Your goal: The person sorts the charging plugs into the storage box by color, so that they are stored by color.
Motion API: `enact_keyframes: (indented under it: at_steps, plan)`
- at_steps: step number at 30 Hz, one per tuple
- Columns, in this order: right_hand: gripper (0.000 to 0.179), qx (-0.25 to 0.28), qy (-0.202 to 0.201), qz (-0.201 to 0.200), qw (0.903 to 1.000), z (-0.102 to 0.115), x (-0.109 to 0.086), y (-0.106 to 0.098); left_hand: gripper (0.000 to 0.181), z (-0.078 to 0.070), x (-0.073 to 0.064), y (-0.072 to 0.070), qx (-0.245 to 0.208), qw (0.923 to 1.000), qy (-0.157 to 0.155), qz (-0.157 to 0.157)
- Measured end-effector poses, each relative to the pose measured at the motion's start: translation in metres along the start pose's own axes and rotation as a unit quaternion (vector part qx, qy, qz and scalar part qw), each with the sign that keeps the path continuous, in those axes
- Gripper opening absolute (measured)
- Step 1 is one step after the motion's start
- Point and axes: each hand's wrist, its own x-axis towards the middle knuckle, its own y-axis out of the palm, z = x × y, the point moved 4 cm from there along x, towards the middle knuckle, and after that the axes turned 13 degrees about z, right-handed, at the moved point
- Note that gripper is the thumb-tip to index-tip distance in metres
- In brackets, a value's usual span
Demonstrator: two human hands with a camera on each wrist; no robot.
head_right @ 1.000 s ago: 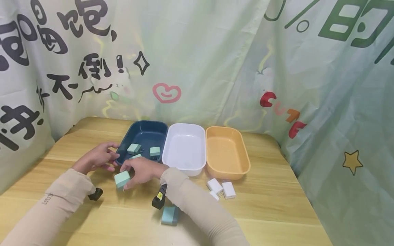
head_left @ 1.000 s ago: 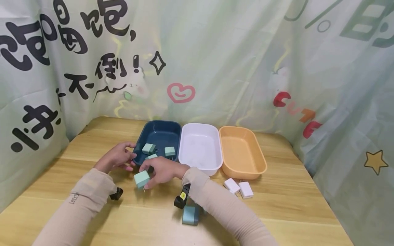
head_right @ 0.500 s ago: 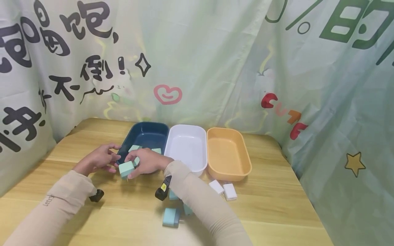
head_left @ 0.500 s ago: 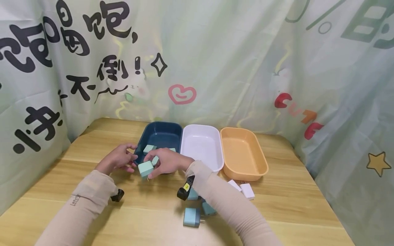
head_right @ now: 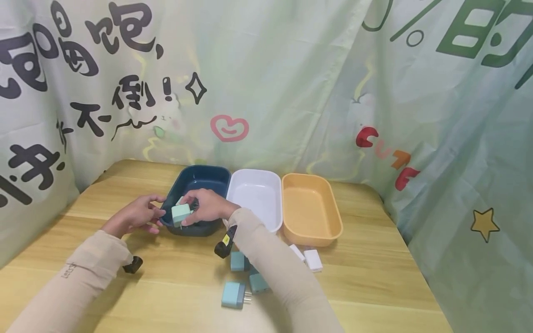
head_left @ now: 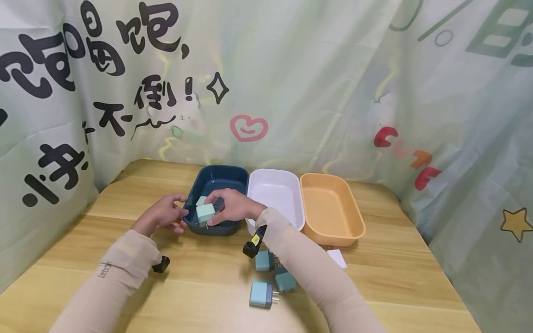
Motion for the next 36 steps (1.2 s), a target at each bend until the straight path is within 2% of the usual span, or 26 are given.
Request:
enact_keyframes:
  at_steps: [7,20,27,36]
  plan:
    - [0.049,0.021,0.015,-0.04,0.9989,-0.012,0.005,-0.013,0.054,0.0,0.0,0.0,-0.001,1.0,0.007,0.002]
    - [0.046,-0.016,0.068,-0.105,0.992,-0.033,0.019,-0.036,0.054,0.0,0.0,0.0,0.0,1.0,-0.001,-0.005]
    - [0.048,0.005,0.092,-0.111,0.9895,-0.041,0.029,-0.038,0.054,0.003,0.0,-0.001,-0.002,0.9999,0.005,-0.009]
    - [0.05,-0.006,0.123,-0.12,0.9851,-0.044,0.037,-0.042,0.054,0.005,0.001,-0.001,-0.006,0.9999,0.006,-0.012]
